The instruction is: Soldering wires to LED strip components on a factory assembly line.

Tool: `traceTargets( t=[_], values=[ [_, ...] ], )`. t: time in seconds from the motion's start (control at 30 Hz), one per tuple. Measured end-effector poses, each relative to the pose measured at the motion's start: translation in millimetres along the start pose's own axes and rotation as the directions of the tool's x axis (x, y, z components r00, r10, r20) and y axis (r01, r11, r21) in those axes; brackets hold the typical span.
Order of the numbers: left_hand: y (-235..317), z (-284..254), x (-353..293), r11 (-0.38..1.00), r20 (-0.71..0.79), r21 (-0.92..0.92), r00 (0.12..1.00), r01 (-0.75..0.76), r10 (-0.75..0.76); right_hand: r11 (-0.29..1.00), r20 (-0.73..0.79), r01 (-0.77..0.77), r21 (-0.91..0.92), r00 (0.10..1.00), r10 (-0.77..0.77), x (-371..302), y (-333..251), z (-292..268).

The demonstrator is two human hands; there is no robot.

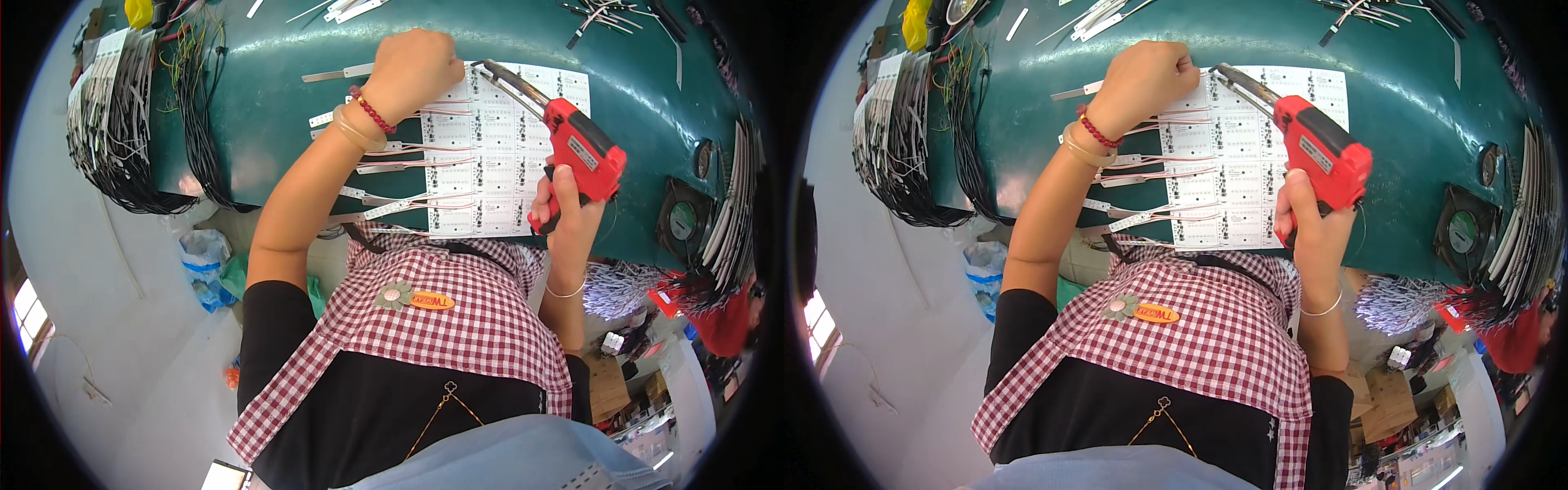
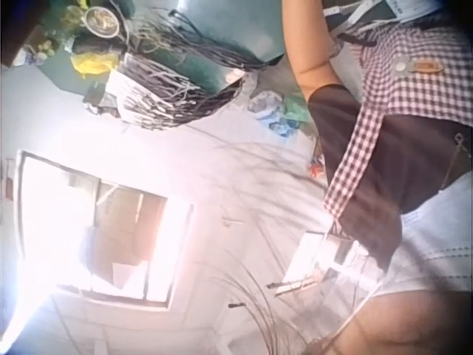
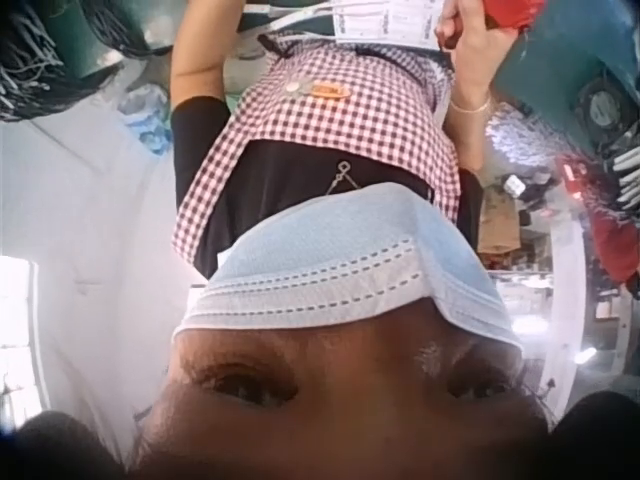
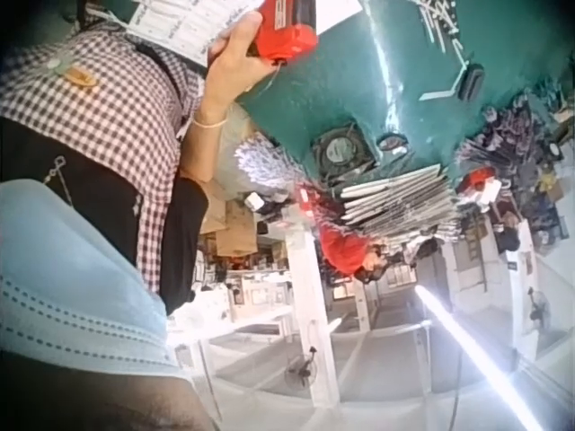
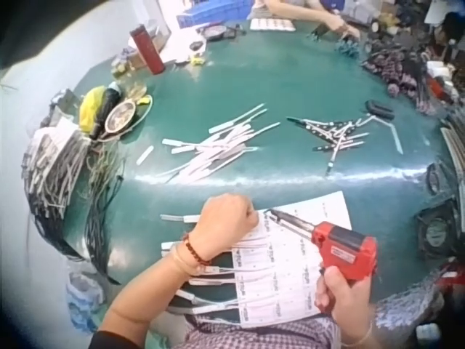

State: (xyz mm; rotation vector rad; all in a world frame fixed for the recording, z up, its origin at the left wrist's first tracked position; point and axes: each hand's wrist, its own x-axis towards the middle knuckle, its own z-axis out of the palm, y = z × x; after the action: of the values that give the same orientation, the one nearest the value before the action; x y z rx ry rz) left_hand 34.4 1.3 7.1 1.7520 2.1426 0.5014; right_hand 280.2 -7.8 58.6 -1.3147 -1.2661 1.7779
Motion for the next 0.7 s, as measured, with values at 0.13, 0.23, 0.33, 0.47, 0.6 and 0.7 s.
traceTargets(
  t=[0.13,0.23,0.33,0.47,0.6,0.7],
  values=[
    [-1.0,0.8,2.9,1.000,-0.010,0.030,1.000,-0.006,0.006,1.000,-0.001,-0.002,-0.026,1.000,0.002,0.4,0.2,1.9],
    [-1.8,1.7,4.4,0.999,0.003,0.043,1.000,0.010,-0.010,1.000,-0.008,0.005,-0.019,1.000,-0.005,0.1,0.3,3.4],
    [-3.5,1.4,4.5,0.999,0.002,0.050,1.000,0.016,-0.016,1.000,-0.016,0.002,0.024,1.000,-0.002,0.6,-1.7,6.5],
    [-3.5,0.6,6.8,0.998,0.002,0.055,1.000,0.014,-0.015,0.985,-0.048,0.050,0.166,0.998,-0.043,-0.8,-3.4,0.0],
    [0.9,-3.9,11.9,0.999,0.036,0.048,0.999,0.000,-0.001,0.958,-0.021,0.060,0.279,0.998,-0.056,6.1,-4.6,-18.4],
    [-0.7,-0.7,9.9,0.997,0.031,0.069,0.999,0.028,-0.030,0.888,-0.005,0.037,0.459,0.999,-0.039,7.4,10.6,-37.9]
  ],
)
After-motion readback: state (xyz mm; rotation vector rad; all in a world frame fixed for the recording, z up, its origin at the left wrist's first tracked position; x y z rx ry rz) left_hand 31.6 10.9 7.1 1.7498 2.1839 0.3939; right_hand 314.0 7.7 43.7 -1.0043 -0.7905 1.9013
